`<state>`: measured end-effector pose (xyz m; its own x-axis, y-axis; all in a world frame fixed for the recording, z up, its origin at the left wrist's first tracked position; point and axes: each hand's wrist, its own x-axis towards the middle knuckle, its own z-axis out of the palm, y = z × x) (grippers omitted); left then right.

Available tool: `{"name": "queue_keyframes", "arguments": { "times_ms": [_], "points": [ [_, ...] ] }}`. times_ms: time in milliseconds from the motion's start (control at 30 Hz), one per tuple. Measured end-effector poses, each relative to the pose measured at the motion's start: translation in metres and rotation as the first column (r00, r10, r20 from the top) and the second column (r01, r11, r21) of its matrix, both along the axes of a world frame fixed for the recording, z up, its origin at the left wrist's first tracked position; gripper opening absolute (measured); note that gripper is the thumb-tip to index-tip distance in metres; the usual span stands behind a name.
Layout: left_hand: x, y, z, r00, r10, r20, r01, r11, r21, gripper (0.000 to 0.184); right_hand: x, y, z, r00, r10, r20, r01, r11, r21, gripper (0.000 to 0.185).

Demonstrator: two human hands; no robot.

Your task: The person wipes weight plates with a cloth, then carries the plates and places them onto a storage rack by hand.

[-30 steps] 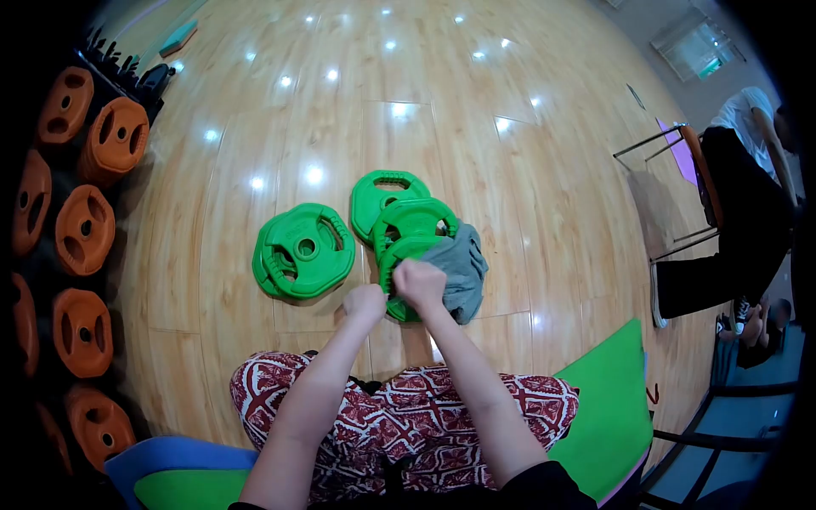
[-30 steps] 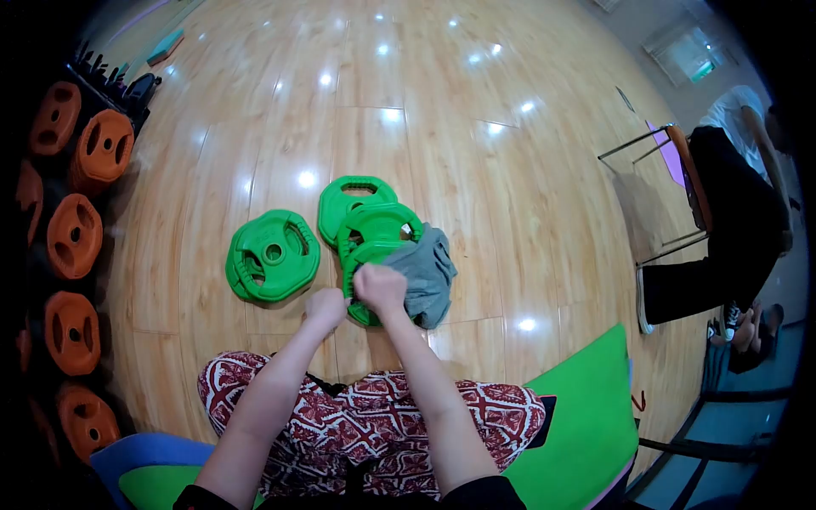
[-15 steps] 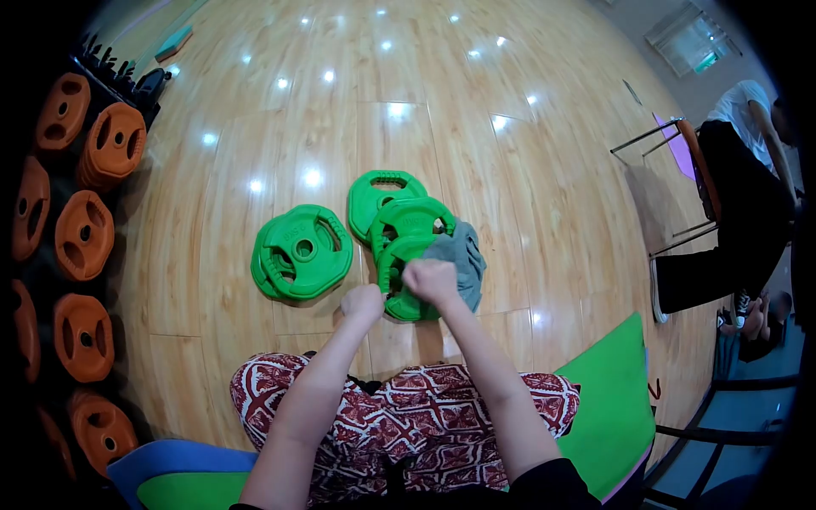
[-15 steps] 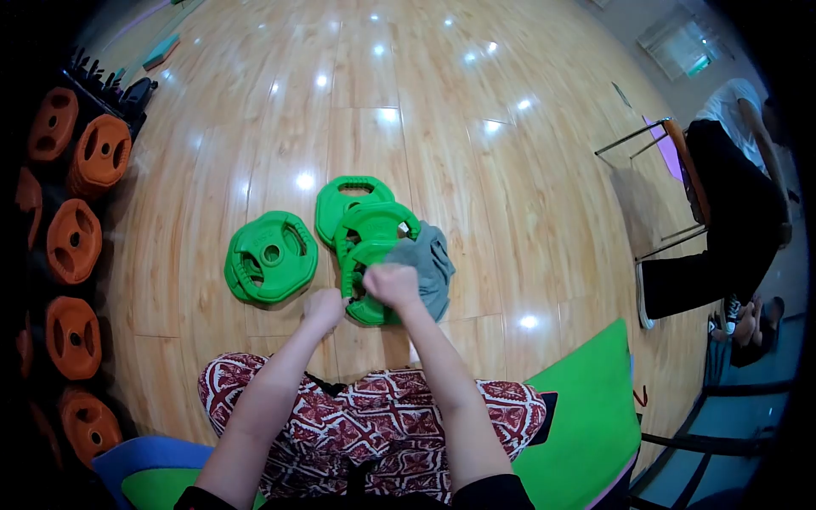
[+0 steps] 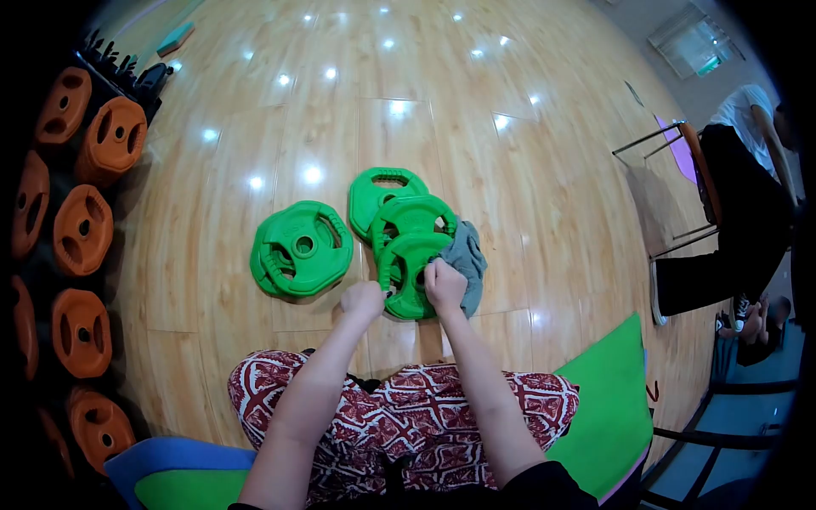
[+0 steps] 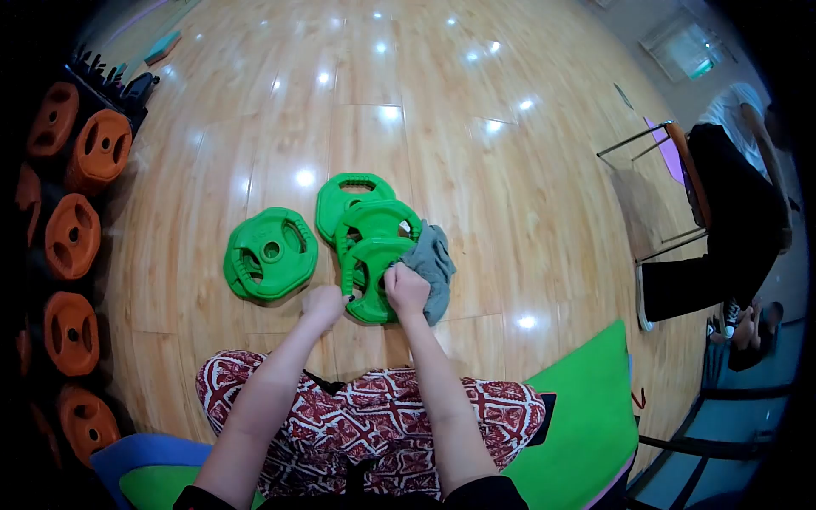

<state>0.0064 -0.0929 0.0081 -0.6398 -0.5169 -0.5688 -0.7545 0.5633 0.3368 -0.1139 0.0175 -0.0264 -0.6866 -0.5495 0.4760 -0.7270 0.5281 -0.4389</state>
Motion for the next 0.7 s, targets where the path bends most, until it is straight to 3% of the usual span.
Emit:
{"name": "queue_keyframes", "arguments": {
  "times_ms": [100, 167, 233, 333, 367, 433, 533, 633, 700],
  "points": [
    [0.003, 0.000, -0.009, 1.000, -0.003, -0.008, 0.002, 1.000, -0.017, 0.034, 0.017, 0.002, -0.003, 0.986, 0.121, -0.118, -0.114, 0.991, 0.069, 0.021],
    [0.001, 0.000, -0.016, 0.999, -0.005, -0.035, 0.004, 1.000, -0.030, 0.035, 0.028, 0.014, 0.001, 0.853, 0.498, -0.157, -0.460, 0.859, 0.225, 0.021],
    [0.001, -0.003, -0.013, 0.998, -0.068, -0.009, 0.068, 0.997, -0.033, 0.036, 0.024, 0.024, -0.002, 0.729, 0.663, -0.171, -0.591, 0.735, 0.333, 0.021],
    [0.003, -0.001, -0.005, 0.998, -0.048, -0.028, 0.047, 0.998, -0.030, 0.037, 0.000, 0.031, 0.001, 0.646, 0.749, -0.143, -0.661, 0.644, 0.386, 0.021],
    [0.005, 0.000, -0.005, 0.999, -0.050, -0.023, 0.049, 0.998, -0.027, 0.037, -0.007, 0.035, 0.001, 0.688, 0.721, -0.086, -0.669, 0.675, 0.310, 0.022],
    [0.003, -0.001, -0.004, 0.999, -0.037, -0.030, 0.036, 0.999, -0.005, 0.037, -0.015, 0.045, 0.001, 0.867, 0.445, -0.223, -0.364, 0.873, 0.325, 0.023],
    [0.004, -0.002, -0.007, 0.998, -0.042, -0.044, 0.042, 0.999, -0.009, 0.037, -0.018, 0.049, 0.003, 0.999, -0.031, 0.033, 0.019, 0.950, 0.311, 0.027],
    [0.000, -0.004, -0.014, 0.997, -0.081, -0.014, 0.081, 0.996, -0.024, 0.038, 0.025, 0.034, -0.003, 0.997, -0.080, -0.014, 0.080, 0.937, 0.339, 0.023],
    [0.000, -0.003, -0.012, 0.996, -0.083, -0.024, 0.083, 0.996, -0.028, 0.039, 0.062, 0.018, -0.008, 0.990, 0.134, -0.045, -0.123, 0.971, 0.203, 0.022]
  ]
}}
